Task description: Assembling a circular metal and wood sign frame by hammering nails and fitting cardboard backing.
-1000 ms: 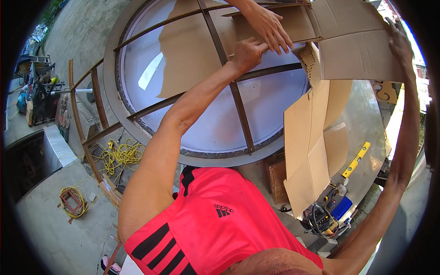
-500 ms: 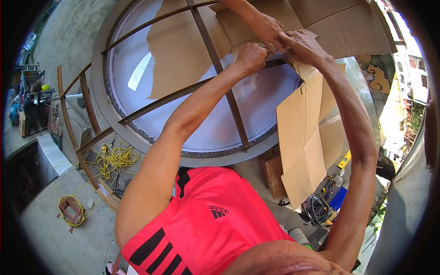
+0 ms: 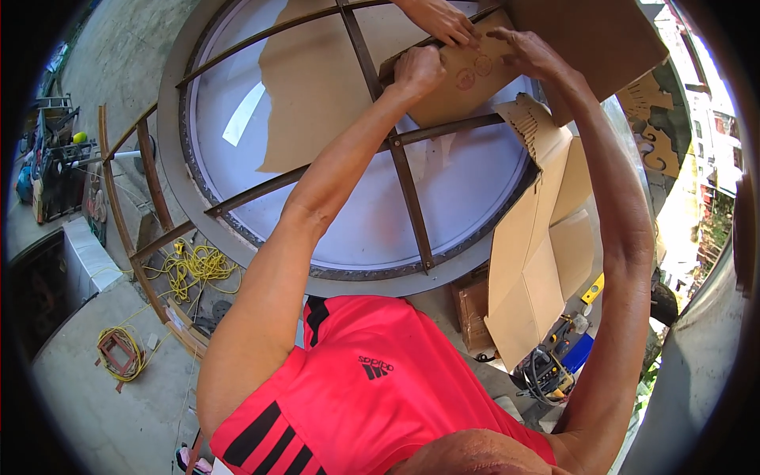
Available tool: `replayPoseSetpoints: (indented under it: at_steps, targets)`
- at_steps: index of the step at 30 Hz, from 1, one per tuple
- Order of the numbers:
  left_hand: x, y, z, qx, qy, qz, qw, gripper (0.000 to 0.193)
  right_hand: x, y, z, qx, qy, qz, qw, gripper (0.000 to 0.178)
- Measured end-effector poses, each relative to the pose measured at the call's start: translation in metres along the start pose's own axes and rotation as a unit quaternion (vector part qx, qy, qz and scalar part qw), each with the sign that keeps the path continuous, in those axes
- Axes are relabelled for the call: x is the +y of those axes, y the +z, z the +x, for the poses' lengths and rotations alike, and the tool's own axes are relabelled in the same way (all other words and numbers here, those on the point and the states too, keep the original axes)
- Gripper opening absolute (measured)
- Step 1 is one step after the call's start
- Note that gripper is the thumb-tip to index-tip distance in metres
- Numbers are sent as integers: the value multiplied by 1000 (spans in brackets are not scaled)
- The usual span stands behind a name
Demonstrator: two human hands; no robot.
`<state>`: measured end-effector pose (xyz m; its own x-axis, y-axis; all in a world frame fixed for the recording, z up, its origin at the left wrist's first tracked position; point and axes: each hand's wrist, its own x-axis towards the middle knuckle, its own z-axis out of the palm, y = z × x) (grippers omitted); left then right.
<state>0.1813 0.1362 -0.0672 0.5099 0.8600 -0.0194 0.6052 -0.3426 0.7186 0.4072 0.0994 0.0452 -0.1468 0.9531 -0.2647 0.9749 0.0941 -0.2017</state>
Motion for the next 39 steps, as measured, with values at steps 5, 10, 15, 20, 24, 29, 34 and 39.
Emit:
replayPoseSetpoints:
  at_steps: [5, 10, 15, 20, 24, 29, 34, 39]
  targets:
    - [-6, 25, 1, 92, 48, 87, 991, 31, 2, 30, -16, -37, 2, -20, 999, 60]
    - [-8, 20, 30, -48, -7, 21, 999, 33, -15, 53, -27, -28, 23, 3, 999, 72]
    - [-19, 31, 32, 65, 55, -13, 996, 24, -31, 77, -13, 5, -18, -13, 1000, 72]
    - [-8, 26, 18, 92, 62, -89, 990, 23, -45, 85, 5, 117, -46, -34, 992, 77]
    - [22, 9, -12, 51, 84, -153, 983, 20, -38, 63, 0, 193, -141, -190, 952, 59]
    - [30, -19, -35, 174, 217, -25, 960, 33, -34, 44, -50, 75, -159, -250, 952, 15]
    - [5, -38, -10, 279, 169, 319, 890, 78, -55, -20, -103, 140, -206, -276, 928, 7]
    - [-14, -17, 30, 152, 145, 60, 976, 83, -85, -94, -143, 72, -181, -280, 940, 13]
